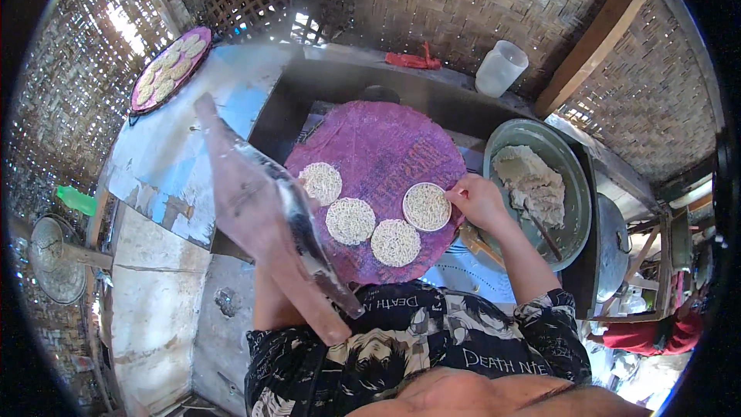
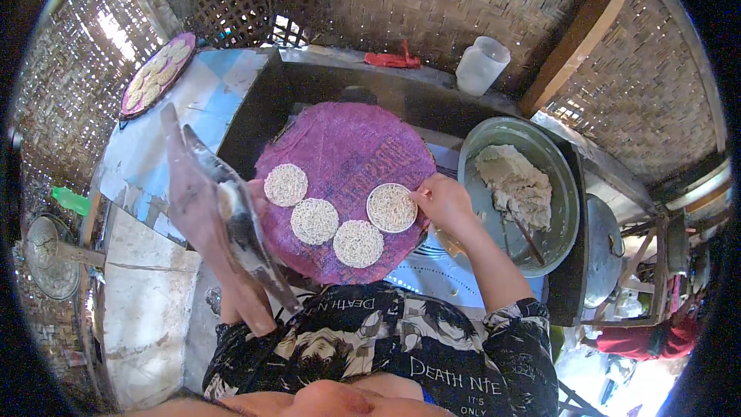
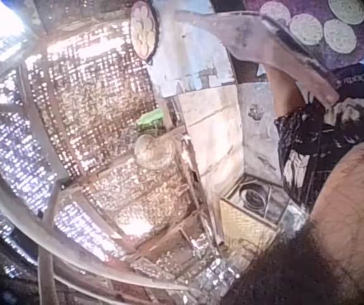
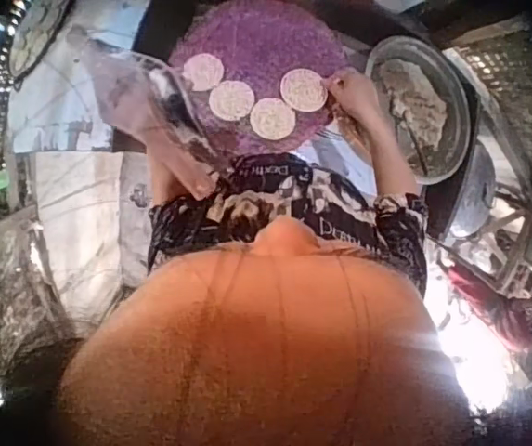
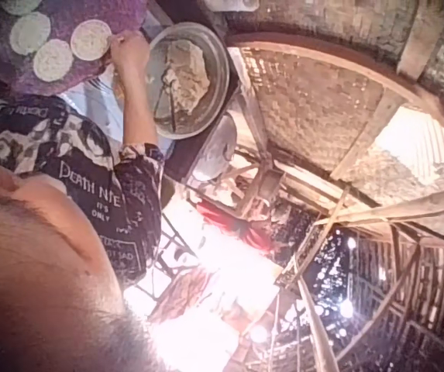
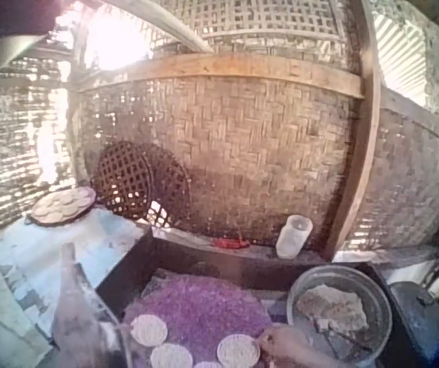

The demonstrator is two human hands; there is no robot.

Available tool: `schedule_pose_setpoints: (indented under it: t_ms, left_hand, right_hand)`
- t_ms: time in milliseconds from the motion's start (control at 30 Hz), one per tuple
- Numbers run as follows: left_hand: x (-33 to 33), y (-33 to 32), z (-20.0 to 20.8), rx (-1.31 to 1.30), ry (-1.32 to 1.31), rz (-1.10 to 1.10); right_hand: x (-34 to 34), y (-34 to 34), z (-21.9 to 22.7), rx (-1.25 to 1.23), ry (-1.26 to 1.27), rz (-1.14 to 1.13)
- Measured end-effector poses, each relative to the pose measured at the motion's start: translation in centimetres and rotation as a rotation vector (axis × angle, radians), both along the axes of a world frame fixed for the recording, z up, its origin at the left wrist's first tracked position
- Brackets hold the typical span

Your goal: The person places a cloth mat on the work table, scoops dough from a basin into a handheld wooden press using a spatula, and presses the dough into a circular ring mold to form round patties on the mat.

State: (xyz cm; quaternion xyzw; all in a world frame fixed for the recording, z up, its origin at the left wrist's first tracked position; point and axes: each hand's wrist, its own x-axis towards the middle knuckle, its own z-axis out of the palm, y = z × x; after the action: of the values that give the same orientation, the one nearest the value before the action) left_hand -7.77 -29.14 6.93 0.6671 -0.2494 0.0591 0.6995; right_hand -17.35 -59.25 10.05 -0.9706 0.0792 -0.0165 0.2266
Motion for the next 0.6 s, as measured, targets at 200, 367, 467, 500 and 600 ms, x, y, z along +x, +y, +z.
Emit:
schedule_pose_setpoints:
  t_ms: [200, 367, 467, 500, 600]
  left_hand:
    - [-0.8, 2.1, 0.9, -0.114, 0.040, 0.054]
    - [-0.9, 3.1, 1.0, -0.169, 0.051, 0.087]
    - [-0.8, 3.4, 0.9, -0.186, 0.051, 0.099]
    - [-1.1, 3.5, 1.2, -0.192, 0.049, 0.110]
    - [-1.0, 3.5, 1.3, -0.190, 0.042, 0.096]
  right_hand:
    - [0.4, 0.1, -0.6, -0.086, -0.033, 0.077]
    - [0.5, 0.3, 1.3, -0.044, -0.086, 0.079]
    - [2.0, 0.6, 2.3, 0.050, -0.053, 0.058]
    - [2.8, 1.2, 2.6, 0.029, -0.066, 0.057]
    - [5.1, 2.1, 2.1, 0.009, -0.078, 0.045]
